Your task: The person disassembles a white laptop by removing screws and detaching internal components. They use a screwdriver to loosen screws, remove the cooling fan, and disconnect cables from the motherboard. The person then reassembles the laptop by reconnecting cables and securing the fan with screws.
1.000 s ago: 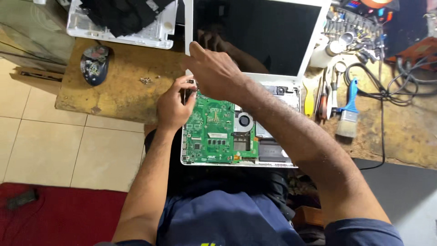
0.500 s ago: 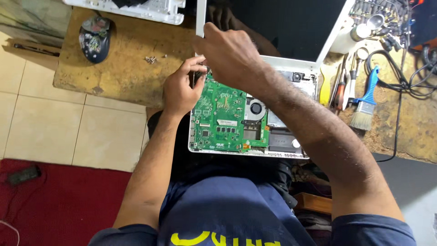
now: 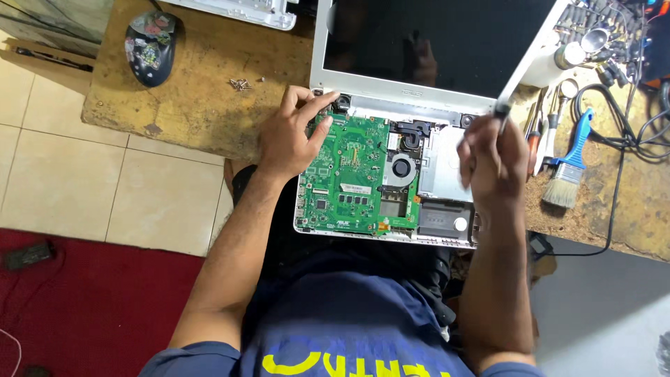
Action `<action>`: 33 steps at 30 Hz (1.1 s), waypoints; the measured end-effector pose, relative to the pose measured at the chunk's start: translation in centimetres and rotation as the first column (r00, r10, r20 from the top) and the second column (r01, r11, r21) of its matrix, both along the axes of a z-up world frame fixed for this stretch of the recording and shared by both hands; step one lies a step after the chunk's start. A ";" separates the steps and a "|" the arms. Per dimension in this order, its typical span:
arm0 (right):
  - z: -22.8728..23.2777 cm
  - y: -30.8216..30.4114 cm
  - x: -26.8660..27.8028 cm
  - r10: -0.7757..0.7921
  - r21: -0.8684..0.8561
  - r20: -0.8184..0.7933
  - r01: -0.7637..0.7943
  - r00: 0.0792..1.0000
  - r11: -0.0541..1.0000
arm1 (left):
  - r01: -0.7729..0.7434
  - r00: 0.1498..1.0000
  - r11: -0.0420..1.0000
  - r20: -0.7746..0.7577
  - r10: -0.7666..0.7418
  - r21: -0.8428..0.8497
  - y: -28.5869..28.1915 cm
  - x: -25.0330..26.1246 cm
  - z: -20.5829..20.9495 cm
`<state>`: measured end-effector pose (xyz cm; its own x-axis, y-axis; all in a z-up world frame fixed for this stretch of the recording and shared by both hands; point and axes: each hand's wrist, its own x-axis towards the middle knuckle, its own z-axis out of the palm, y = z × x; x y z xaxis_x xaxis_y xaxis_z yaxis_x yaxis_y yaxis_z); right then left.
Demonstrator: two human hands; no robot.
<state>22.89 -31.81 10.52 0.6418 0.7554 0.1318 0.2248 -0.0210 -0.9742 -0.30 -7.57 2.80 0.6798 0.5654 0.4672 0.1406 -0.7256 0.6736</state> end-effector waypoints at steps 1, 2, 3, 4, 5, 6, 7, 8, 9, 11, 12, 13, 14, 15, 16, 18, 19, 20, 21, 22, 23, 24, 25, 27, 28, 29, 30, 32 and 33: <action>-1.0 -1.9 0.4 0.029 -0.067 0.185 -0.017 0.982 0.998 | 0.013 1.000 1.000 -0.019 -0.013 0.006 -0.1 0.1 0.1; -1.4 -3.0 0.2 0.029 -0.072 0.182 -0.016 0.983 0.997 | 0.015 1.000 1.000 -0.022 -0.015 0.001 0.1 0.3 -0.8; -1.8 -4.4 -0.1 0.044 -0.161 0.299 0.005 0.953 0.987 | -0.011 0.999 0.999 -0.049 0.013 0.052 0.3 0.5 -1.6; -2.3 -5.7 -0.5 0.071 -0.246 0.410 0.036 0.910 0.969 | -0.034 0.996 0.994 -0.074 0.042 0.104 0.5 0.7 -2.4; -1.6 -6.2 -1.4 0.063 -0.251 0.408 0.046 0.911 0.967 | -0.023 0.997 0.995 -0.076 0.031 0.099 0.5 0.7 -2.5; -0.8 -6.7 -2.2 0.047 -0.294 0.363 0.066 0.931 0.954 | -0.055 0.994 0.994 -0.084 0.062 0.090 0.4 0.8 -2.6; 0.0 -7.2 -3.1 0.026 -0.337 0.317 0.087 0.948 0.938 | -0.083 0.992 0.993 -0.093 0.090 0.081 0.3 0.9 -2.6; -0.5 -7.8 -3.2 0.014 -0.341 0.315 0.100 0.949 0.935 | -0.069 0.992 0.995 -0.096 0.076 0.077 0.3 0.8 -2.8; -1.0 -8.2 -3.2 -0.026 -0.281 0.263 0.102 0.965 0.954 | -0.076 0.991 0.994 -0.104 0.083 0.076 0.4 0.8 -2.9; -1.9 -8.9 -3.4 -0.072 -0.221 0.204 0.117 0.976 0.968 | -0.072 0.990 0.995 -0.116 0.081 0.075 0.4 0.9 -2.6; -2.4 -9.1 -3.5 -0.105 -0.151 0.106 0.120 0.989 0.981 | -0.044 0.994 0.999 -0.097 0.046 0.020 0.3 0.9 -2.0; -2.8 -9.2 -3.7 -0.126 -0.079 0.004 0.126 0.992 0.989 | -0.019 0.997 0.999 -0.079 0.016 -0.033 0.3 0.7 -1.4; -3.6 -9.4 -3.6 -0.132 -0.080 -0.001 0.131 0.991 0.988 | -0.013 0.996 0.999 -0.083 0.011 -0.033 0.3 1.0 -1.4; -4.4 -9.4 -3.6 -0.143 -0.064 0.018 0.144 0.990 0.988 | -0.027 0.998 0.999 -0.063 0.026 -0.019 0.4 1.1 -1.4; -5.2 -9.3 -3.6 -0.155 -0.049 0.036 0.156 0.987 0.987 | -0.041 0.998 0.999 -0.042 0.040 -0.006 0.4 1.1 -1.4; -5.4 -9.0 -4.1 -0.161 -0.063 0.033 0.162 0.986 0.985 | -0.052 0.998 0.998 -0.025 0.052 -0.026 0.4 1.1 -1.0; -5.5 -8.8 -4.3 -0.165 -0.080 0.035 0.167 0.986 0.983 | -0.065 0.998 0.997 -0.003 0.065 -0.050 0.4 1.1 -0.9; -6.7 -8.9 -4.1 -0.164 -0.078 0.031 0.166 0.986 0.983 | -0.066 0.998 0.997 -0.007 0.065 -0.047 0.4 1.1 -1.0; -7.8 -9.0 -3.8 -0.171 -0.085 0.041 0.174 0.984 0.981 | -0.073 0.997 0.996 0.001 0.073 -0.042 0.4 1.2 -1.2; -8.9 -9.1 -3.5 -0.177 -0.092 0.052 0.182 0.983 0.979 | -0.080 0.997 0.996 0.009 0.081 -0.036 0.4 1.2 -1.3; -9.7 -9.3 -3.2 -0.174 -0.090 0.050 0.178 0.983 0.980 | -0.084 0.996 0.996 0.008 0.084 -0.034 0.4 1.3 -1.1; -10.6 -9.5 -3.0 -0.163 -0.096 0.053 0.167 0.985 0.981 | -0.080 0.997 0.996 0.015 0.081 -0.033 0.4 1.3 -1.0; -11.4 -9.8 -2.8 -0.151 -0.102 0.056 0.156 0.987 0.982 | -0.077 0.997 0.997 0.022 0.077 -0.033 0.3 1.3 -0.8; -10.6 -8.7 -3.1 -0.090 -0.113 0.068 0.097 0.994 0.989 | -0.099 0.995 0.995 0.015 0.099 -0.024 0.3 1.3 -1.2; -10.2 -8.1 -3.3 -0.031 -0.124 0.081 0.041 0.996 0.991 | -0.117 0.993 0.993 0.009 0.117 -0.015 0.3 1.3 -1.3; -9.4 -7.1 -3.4 -0.033 -0.124 0.080 0.042 0.996 0.991 | -0.116 0.993 0.993 0.008 0.116 -0.015 0.2 1.3 -1.0; -8.6 -6.1 -3.5 -0.003 -0.155 0.163 0.029 0.987 0.987 | -0.098 0.995 0.995 0.017 0.099 -0.029 0.1 1.2 -0.7; -7.2 -4.4 -3.5 0.031 -0.185 0.251 0.017 0.967 0.983 | -0.082 0.996 0.996 0.032 0.084 -0.039 0.1 1.3 -1.0; -6.6 -3.5 -3.6 0.006 -0.192 0.349 0.066 0.937 0.979 | -0.066 0.997 0.996 0.032 0.068 -0.053 0.2 1.2 -1.5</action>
<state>19.28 -35.26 3.93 0.6059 0.7700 0.1999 0.5434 -0.2172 -0.8109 0.93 -7.35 1.33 0.6239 0.6332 0.4580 0.1647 -0.6794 0.7150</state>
